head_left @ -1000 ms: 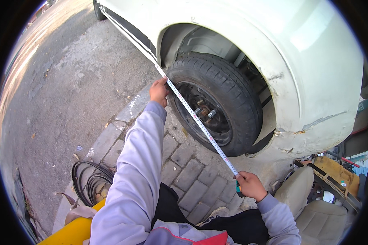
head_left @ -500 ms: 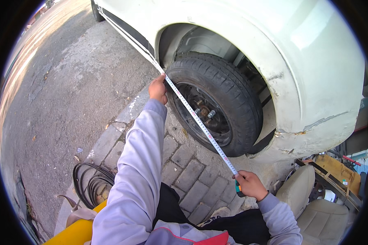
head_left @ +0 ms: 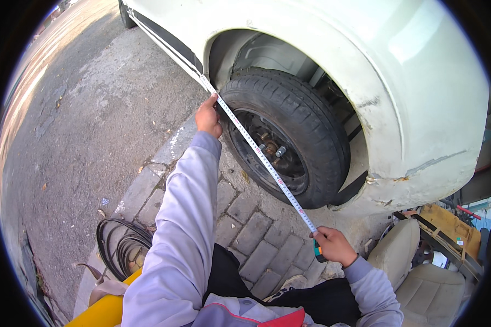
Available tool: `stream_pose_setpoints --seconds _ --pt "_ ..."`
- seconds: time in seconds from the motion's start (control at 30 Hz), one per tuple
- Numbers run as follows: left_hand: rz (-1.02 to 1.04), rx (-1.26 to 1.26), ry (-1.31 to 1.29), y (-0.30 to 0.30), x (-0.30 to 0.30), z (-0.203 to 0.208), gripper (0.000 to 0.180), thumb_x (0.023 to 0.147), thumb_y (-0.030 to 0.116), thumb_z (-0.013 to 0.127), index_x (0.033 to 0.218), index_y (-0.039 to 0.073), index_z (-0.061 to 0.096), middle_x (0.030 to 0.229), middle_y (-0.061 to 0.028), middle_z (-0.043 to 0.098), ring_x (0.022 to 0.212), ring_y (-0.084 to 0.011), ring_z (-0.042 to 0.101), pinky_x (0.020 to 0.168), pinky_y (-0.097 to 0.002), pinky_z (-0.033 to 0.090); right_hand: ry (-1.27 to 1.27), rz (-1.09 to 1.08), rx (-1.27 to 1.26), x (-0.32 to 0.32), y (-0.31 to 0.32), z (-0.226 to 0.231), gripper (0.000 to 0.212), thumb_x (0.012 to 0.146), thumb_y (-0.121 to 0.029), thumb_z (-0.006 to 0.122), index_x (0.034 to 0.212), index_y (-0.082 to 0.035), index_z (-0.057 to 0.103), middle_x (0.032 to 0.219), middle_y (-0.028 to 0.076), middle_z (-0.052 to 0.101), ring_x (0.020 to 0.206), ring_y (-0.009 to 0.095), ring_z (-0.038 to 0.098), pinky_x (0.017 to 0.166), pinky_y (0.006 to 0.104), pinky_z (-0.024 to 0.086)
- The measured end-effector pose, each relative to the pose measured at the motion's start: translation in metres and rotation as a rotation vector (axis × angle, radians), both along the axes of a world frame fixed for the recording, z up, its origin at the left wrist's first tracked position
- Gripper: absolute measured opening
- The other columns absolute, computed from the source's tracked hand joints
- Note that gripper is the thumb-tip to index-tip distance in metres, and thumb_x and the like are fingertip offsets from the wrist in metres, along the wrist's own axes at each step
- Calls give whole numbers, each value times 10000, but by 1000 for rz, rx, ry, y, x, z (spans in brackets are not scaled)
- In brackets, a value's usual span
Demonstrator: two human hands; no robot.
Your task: The person uses a tape measure to measure the wheel arch and tire clearance on a white car. They measure multiple points around the front and rear wheel wells, then inspect the front bumper area.
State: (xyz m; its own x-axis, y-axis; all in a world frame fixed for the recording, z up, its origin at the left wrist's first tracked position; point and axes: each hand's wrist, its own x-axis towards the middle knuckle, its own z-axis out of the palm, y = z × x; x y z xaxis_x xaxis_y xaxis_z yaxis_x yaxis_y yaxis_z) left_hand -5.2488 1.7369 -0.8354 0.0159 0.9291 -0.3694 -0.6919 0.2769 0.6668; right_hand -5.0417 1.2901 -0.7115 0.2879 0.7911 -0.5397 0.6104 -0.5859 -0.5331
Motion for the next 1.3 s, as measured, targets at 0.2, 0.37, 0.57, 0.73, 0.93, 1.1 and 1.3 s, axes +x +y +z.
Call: stream_pose_setpoints --seconds 0.2,0.37,0.57,0.73,0.93,1.1,1.3 --pt "-32 -19 24 0 -1 7 136 952 232 704 961 97 708 832 23 610 658 -93 450 571 -281 298 -21 15 -12 0 1 2 279 1000 -272 591 947 -16 688 744 160 639 695 299 627 682 397 497" --pt "-42 -38 27 1 -2 3 137 950 246 715 959 109 707 856 30 627 688 -96 468 600 -292 302 -8 8 5 2 1 6 277 996 -275 595 955 -20 693 757 157 650 706 293 638 686 392 501" --pt "-90 -62 21 7 -5 -3 176 971 308 699 1036 145 686 1026 44 659 930 -139 508 920 -386 326 -23 -10 -10 14 5 11 267 996 -284 594 987 -37 694 771 155 657 725 303 642 694 400 502" --pt "-93 -68 -21 13 -7 -6 150 965 285 709 1052 163 707 1008 50 666 994 -119 547 949 -393 338 -106 50 71 28 1 13 278 994 -296 591 945 -36 675 787 158 659 743 359 631 698 430 498" --pt "-96 -13 -18 12 -8 -10 149 942 273 722 1018 148 693 977 29 642 968 -122 537 926 -394 329 -38 19 -26 26 4 17 268 991 -272 590 930 -23 671 771 153 653 713 309 635 677 420 495" --pt "-117 -12 34 11 -10 -10 175 903 265 751 1015 135 714 988 22 640 963 -141 536 884 -385 328 12 44 -73 19 4 28 260 992 -252 597 928 -11 671 731 141 624 671 251 596 654 388 482" --pt "-109 -32 57 9 -8 -3 175 931 270 728 1049 144 704 1011 22 661 1017 -155 551 977 -419 323 47 56 -86 12 1 29 261 997 -251 600 946 -5 671 725 134 611 667 230 578 651 371 478"
